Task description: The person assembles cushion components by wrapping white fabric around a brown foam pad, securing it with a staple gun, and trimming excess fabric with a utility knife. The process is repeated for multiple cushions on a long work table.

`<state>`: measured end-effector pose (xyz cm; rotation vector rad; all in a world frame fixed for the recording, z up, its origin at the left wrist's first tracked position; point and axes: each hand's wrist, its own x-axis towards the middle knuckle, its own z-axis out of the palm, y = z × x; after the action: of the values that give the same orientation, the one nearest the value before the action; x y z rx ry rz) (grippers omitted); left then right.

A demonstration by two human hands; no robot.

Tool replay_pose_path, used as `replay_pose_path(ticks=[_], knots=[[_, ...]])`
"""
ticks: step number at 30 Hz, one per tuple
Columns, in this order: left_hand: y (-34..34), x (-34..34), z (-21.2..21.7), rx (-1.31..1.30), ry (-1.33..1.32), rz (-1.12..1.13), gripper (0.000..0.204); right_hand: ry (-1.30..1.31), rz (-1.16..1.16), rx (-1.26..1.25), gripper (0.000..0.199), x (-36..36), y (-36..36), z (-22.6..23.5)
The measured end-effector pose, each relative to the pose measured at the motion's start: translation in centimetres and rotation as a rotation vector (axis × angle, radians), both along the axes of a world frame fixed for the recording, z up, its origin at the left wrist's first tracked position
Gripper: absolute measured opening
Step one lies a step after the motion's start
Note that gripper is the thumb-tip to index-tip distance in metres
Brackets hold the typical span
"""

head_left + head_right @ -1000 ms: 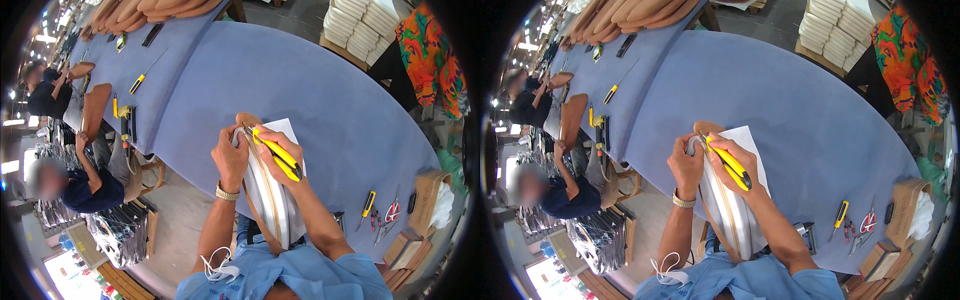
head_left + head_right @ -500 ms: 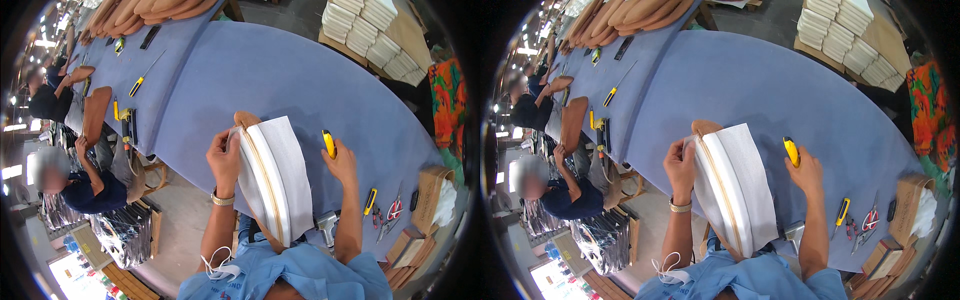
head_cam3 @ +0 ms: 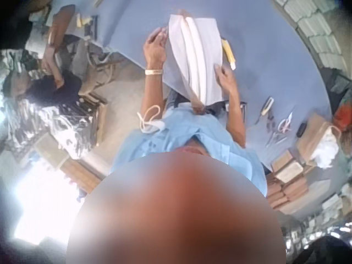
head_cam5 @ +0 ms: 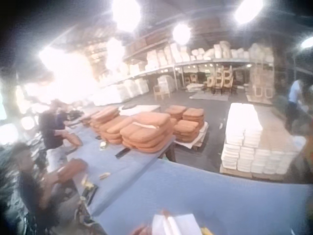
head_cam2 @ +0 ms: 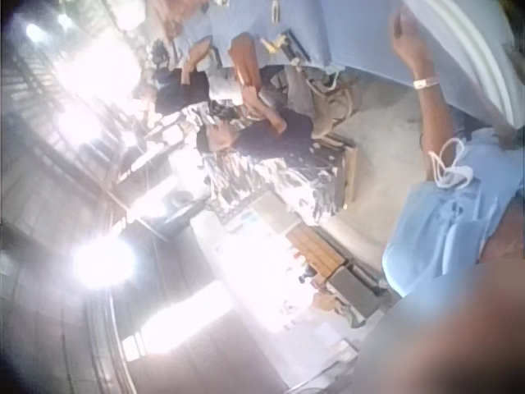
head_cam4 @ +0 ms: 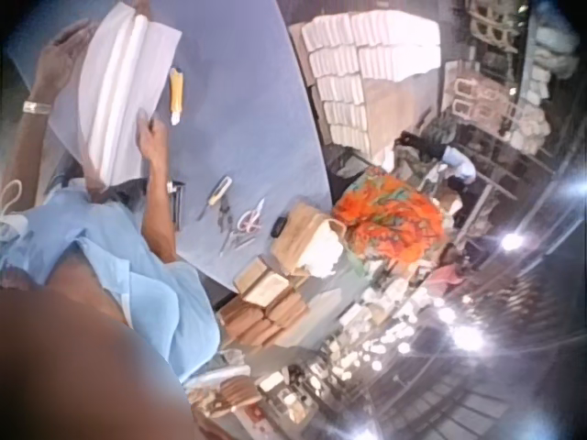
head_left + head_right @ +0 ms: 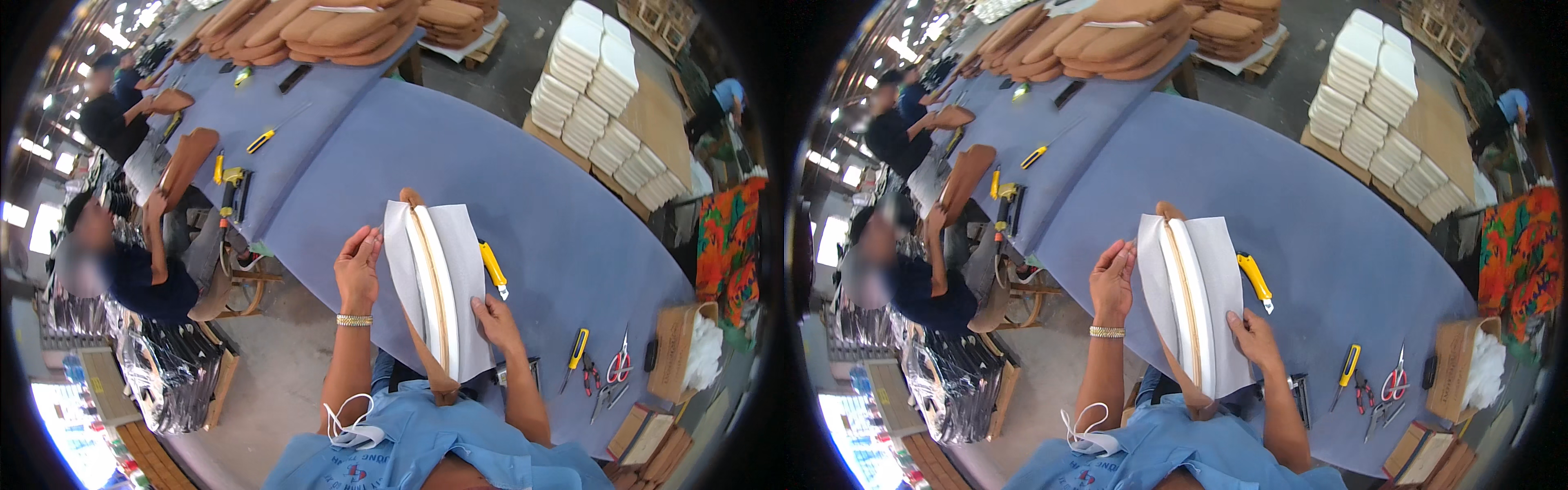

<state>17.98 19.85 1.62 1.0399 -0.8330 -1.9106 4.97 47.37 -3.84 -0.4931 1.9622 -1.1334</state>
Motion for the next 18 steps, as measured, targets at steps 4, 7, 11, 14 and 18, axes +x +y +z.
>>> replay_pose_path(ticks=[4, 7, 11, 14, 18], knots=[[-0.2, 5.2, -3.3, -0.125, -0.081, 0.046, 0.025, -0.102, -0.113, -0.242, 0.034, 1.5, -1.9, 0.4], [1.8, 8.2, -5.7, -0.119, -0.164, -0.050, 0.024, -0.185, -0.188, -0.378, 0.044, -0.4, -5.0, 1.6], [8.9, 10.6, -10.7, 0.021, -0.222, -0.160, 0.021, -0.127, 0.071, -0.399, 0.045, -0.9, -10.5, 4.1], [12.0, 7.5, -9.4, -0.021, -0.417, -0.166, 0.026, 0.183, 0.240, -0.452, 0.038, 0.0, -14.3, 3.6], [11.8, 4.6, -8.6, -0.291, -0.601, -0.075, 0.029, 0.550, 0.340, -0.397, 0.038, 1.9, -19.1, 6.8]])
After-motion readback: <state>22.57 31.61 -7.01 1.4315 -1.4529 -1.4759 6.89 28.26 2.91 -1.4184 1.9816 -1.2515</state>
